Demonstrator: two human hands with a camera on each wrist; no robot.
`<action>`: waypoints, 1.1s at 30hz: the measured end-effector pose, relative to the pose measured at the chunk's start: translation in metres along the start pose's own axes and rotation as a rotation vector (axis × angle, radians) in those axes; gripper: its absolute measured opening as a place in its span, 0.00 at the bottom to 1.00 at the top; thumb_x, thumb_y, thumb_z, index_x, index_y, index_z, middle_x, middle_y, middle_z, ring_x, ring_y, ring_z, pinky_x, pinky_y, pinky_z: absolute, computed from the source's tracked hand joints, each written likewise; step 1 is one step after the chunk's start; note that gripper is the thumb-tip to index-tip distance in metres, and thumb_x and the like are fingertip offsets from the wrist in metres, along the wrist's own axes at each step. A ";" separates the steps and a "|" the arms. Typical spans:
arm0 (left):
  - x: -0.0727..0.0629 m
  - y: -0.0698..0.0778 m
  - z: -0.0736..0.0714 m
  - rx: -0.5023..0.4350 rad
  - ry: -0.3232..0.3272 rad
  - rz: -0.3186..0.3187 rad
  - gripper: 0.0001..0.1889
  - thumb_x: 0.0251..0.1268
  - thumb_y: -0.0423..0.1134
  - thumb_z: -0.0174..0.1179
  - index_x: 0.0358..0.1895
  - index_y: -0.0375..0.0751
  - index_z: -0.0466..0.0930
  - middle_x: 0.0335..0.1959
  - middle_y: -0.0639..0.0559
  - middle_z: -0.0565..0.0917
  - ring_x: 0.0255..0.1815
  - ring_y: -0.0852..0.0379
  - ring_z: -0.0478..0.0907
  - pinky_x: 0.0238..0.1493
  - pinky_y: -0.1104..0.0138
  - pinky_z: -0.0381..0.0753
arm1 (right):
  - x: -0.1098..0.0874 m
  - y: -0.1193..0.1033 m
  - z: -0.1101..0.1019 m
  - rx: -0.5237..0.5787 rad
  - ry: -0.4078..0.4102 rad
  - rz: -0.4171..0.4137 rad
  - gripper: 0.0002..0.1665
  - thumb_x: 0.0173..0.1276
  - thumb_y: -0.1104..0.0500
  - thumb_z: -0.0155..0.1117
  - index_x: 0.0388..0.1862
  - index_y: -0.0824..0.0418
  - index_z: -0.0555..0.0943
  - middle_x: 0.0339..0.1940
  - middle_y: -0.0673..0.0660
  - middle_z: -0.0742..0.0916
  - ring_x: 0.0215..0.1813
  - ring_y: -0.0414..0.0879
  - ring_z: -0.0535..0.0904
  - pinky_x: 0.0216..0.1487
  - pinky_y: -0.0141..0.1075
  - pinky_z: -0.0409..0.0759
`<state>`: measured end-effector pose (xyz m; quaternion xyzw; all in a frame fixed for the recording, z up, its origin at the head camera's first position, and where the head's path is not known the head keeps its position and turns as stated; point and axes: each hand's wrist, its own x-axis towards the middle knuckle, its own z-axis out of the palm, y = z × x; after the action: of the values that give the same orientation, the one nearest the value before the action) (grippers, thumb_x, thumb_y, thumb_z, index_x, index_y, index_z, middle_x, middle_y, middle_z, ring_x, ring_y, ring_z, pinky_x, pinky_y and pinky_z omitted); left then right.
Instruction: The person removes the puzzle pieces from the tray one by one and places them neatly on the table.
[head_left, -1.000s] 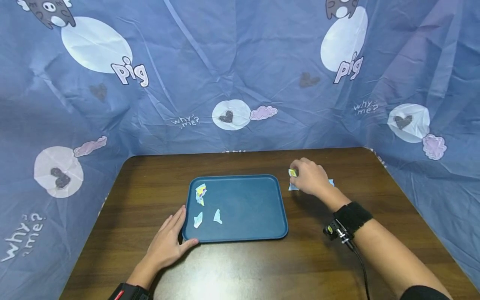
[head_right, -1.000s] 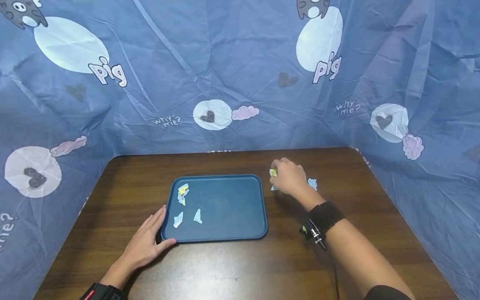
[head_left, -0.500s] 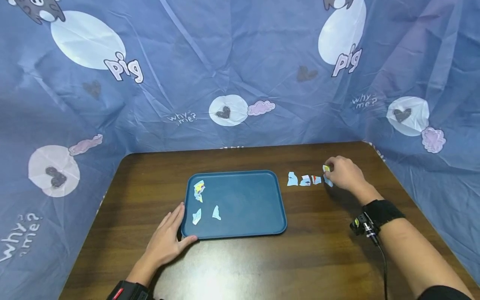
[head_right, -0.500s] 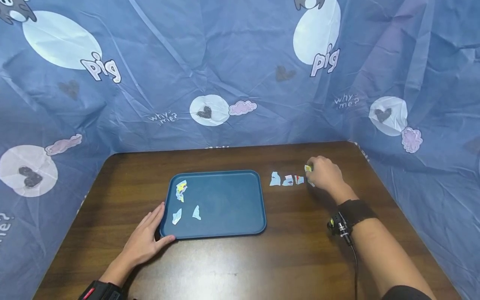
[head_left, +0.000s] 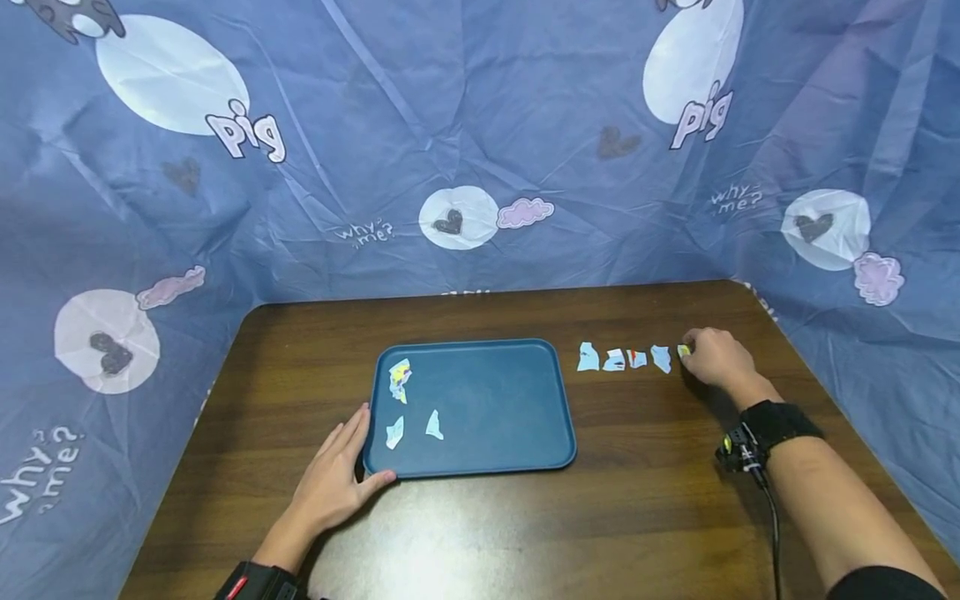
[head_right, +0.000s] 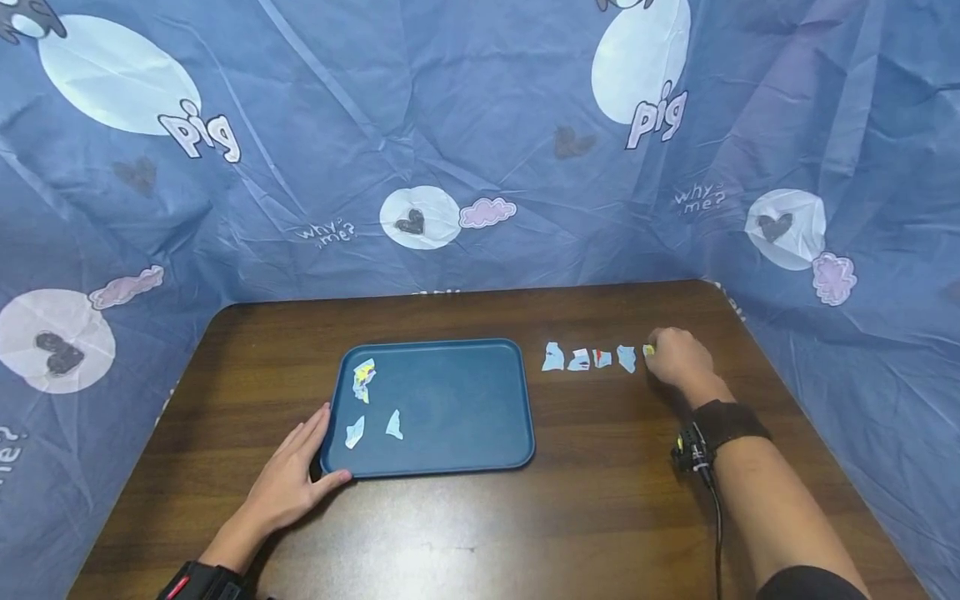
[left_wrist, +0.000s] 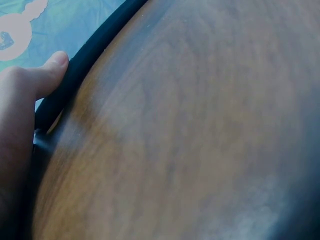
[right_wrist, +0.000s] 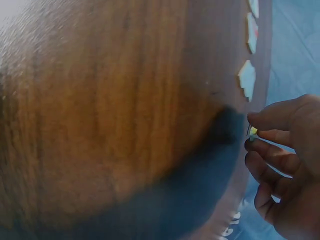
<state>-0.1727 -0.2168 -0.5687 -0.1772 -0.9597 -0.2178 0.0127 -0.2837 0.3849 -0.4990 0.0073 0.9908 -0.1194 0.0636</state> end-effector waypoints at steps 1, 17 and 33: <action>0.000 0.000 0.000 -0.004 0.000 -0.001 0.56 0.62 0.69 0.61 0.80 0.32 0.49 0.81 0.39 0.53 0.79 0.43 0.55 0.79 0.49 0.50 | 0.000 0.001 0.002 -0.005 -0.009 0.009 0.25 0.68 0.61 0.60 0.60 0.75 0.77 0.56 0.77 0.81 0.53 0.73 0.78 0.43 0.63 0.80; 0.000 0.001 -0.003 -0.012 -0.004 -0.002 0.56 0.62 0.67 0.61 0.80 0.31 0.49 0.81 0.39 0.54 0.79 0.41 0.54 0.78 0.48 0.50 | 0.003 0.003 0.008 -0.046 -0.014 0.048 0.27 0.62 0.64 0.55 0.61 0.70 0.78 0.58 0.77 0.80 0.52 0.73 0.78 0.35 0.61 0.81; -0.002 0.001 -0.004 -0.003 -0.009 -0.016 0.56 0.62 0.69 0.60 0.80 0.33 0.48 0.82 0.41 0.53 0.80 0.43 0.54 0.79 0.50 0.50 | 0.008 -0.046 0.013 -0.049 0.121 0.031 0.28 0.63 0.57 0.55 0.58 0.73 0.77 0.53 0.76 0.75 0.55 0.75 0.71 0.47 0.68 0.73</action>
<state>-0.1712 -0.2185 -0.5650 -0.1705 -0.9608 -0.2184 0.0064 -0.2912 0.3369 -0.5015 0.0284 0.9952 -0.0932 0.0056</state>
